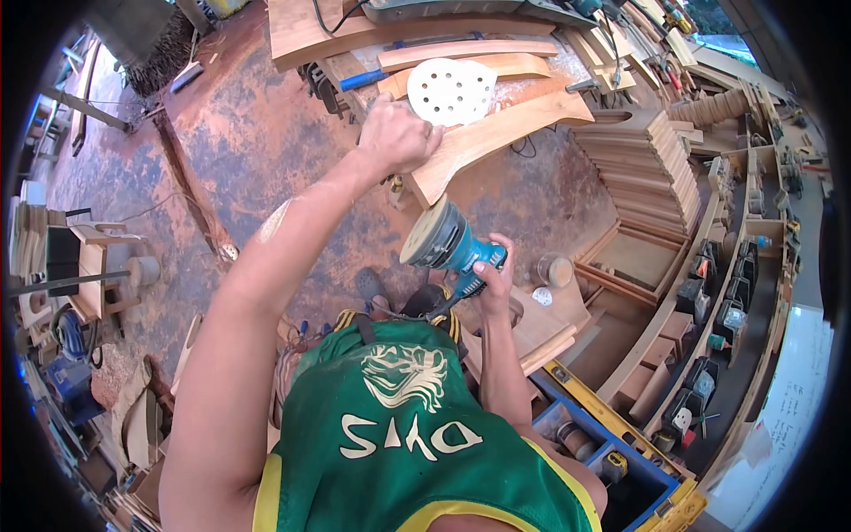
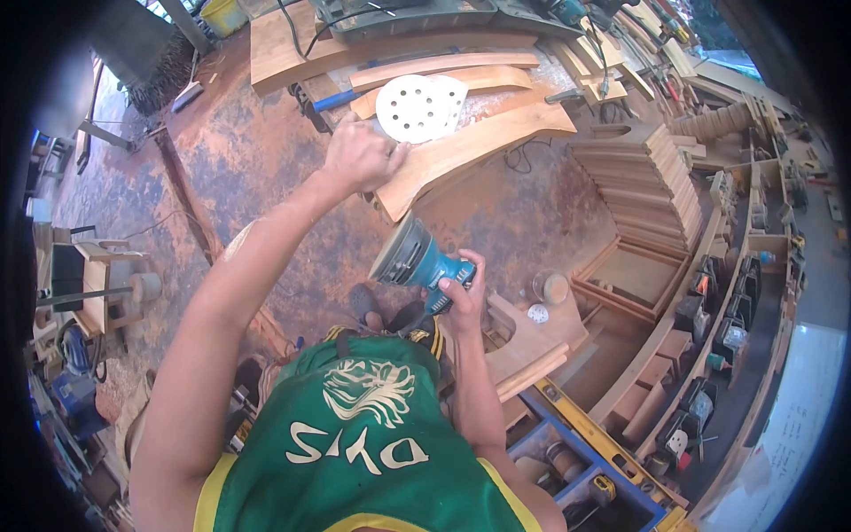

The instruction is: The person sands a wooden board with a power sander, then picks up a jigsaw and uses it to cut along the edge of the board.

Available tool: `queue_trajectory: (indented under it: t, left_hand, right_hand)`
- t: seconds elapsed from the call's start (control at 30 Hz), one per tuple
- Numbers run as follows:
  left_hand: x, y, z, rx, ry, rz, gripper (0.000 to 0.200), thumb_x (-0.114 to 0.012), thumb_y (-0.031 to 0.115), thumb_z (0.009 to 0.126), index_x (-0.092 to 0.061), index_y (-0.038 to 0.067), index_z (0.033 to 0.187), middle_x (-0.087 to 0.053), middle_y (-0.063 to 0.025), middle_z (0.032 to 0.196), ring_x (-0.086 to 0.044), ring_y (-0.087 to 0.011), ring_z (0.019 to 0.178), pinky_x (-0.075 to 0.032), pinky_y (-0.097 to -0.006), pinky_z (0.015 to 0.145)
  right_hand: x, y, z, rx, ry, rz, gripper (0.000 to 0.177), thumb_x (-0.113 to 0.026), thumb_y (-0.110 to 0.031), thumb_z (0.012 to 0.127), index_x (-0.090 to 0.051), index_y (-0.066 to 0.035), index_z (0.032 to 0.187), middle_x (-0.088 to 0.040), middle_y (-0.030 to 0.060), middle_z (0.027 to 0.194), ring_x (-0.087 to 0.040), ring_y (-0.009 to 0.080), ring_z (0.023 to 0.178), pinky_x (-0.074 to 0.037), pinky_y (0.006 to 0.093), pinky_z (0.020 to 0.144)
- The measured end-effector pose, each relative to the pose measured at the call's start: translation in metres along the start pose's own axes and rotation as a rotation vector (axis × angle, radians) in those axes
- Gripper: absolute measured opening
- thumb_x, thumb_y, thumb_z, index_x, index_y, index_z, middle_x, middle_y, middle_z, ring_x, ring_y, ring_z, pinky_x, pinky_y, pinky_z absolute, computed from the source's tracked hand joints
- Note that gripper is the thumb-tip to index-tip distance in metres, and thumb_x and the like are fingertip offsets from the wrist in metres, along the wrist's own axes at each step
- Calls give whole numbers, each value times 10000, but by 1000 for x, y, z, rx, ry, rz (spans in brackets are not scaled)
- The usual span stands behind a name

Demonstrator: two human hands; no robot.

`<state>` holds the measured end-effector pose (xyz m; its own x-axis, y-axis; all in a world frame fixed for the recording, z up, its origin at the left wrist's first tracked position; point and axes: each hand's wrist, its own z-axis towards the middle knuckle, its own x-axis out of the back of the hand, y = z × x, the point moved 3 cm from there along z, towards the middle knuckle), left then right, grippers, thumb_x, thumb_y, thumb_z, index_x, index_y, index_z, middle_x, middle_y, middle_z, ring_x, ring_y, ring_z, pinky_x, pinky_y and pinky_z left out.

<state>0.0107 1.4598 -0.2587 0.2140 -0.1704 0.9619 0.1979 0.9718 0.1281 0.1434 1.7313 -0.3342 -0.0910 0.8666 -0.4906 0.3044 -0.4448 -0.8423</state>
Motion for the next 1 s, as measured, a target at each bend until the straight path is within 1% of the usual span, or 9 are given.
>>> queue_trajectory:
  t: [0.07, 0.17, 0.3, 0.4, 0.6, 0.77, 0.87, 0.97, 1.0]
  left_hand:
    - [1, 1, -2, -12, 22, -1, 543, -512, 443, 1035, -804, 126, 703, -726, -118, 682, -713, -255, 724, -454, -433, 884]
    - [4, 1, -2, 9, 5, -55, 497, -559, 443, 1017, -821, 137, 726, -701, -151, 645, -703, -310, 695, -472, -454, 895]
    - [1, 0, 0, 8, 5, -50, 494, -559, 439, 1017, -822, 136, 728, -708, -160, 657, -704, -306, 689, -472, -453, 896]
    - [2, 2, -2, 1, 3, -58, 495, -556, 435, 1019, -822, 135, 729, -704, -156, 651, -703, -305, 685, -470, -453, 899]
    - [0, 0, 0, 7, -4, -39, 535, -525, 439, 1025, -796, 128, 683, -720, -113, 670, -720, -263, 720, -457, -445, 883]
    - [1, 2, -2, 4, -2, -41, 483, -547, 426, 1023, -834, 146, 754, -716, -143, 678, -712, -294, 732, -466, -457, 915]
    - [-1, 0, -2, -12, 44, -48, 472, -553, 422, 1020, -839, 148, 765, -716, -141, 673, -710, -294, 731, -469, -453, 913]
    - [-4, -1, -2, -31, 116, -46, 503, -564, 414, 1006, -797, 123, 669, -704, -112, 633, -705, -259, 684, -458, -431, 840]
    - [-3, -1, -2, -28, 107, -44, 503, -564, 414, 1006, -798, 122, 670, -704, -112, 633, -706, -259, 684, -459, -431, 841]
  right_hand:
    - [-2, -1, 1, -6, 24, 13, 679, -761, -124, 798, -408, -98, 1378, -582, 167, 1155, -699, 299, 808, -628, 426, 617]
    - [-5, -6, 3, -17, 25, 48, 654, -741, -95, 817, -403, -96, 1377, -572, 162, 1169, -695, 293, 816, -633, 423, 624]
    - [-5, -8, 1, 2, -38, 9, 638, -726, -72, 830, -396, -95, 1376, -555, 151, 1179, -686, 280, 876, -638, 424, 633]
    - [-6, -8, 3, 15, 27, -7, 644, -734, -82, 824, -394, -93, 1371, -568, 163, 1150, -694, 289, 853, -637, 428, 633]
    - [-8, -10, 2, 23, -1, -31, 662, -752, -113, 815, -394, -87, 1371, -578, 172, 1125, -698, 302, 739, -633, 424, 624]
    - [-3, -3, 6, -12, 31, 21, 666, -749, -111, 814, -393, -92, 1376, -590, 180, 1115, -703, 306, 750, -629, 430, 617]
    - [0, 3, 6, -24, 23, 37, 667, -748, -111, 814, -394, -95, 1379, -591, 176, 1106, -702, 302, 759, -629, 432, 619]
    - [1, 6, 5, -21, 4, 51, 667, -748, -111, 813, -397, -99, 1380, -587, 170, 1106, -700, 299, 772, -631, 430, 624]
    - [1, 6, 5, -16, -1, 55, 667, -748, -112, 813, -398, -100, 1380, -586, 169, 1108, -700, 298, 776, -631, 429, 626]
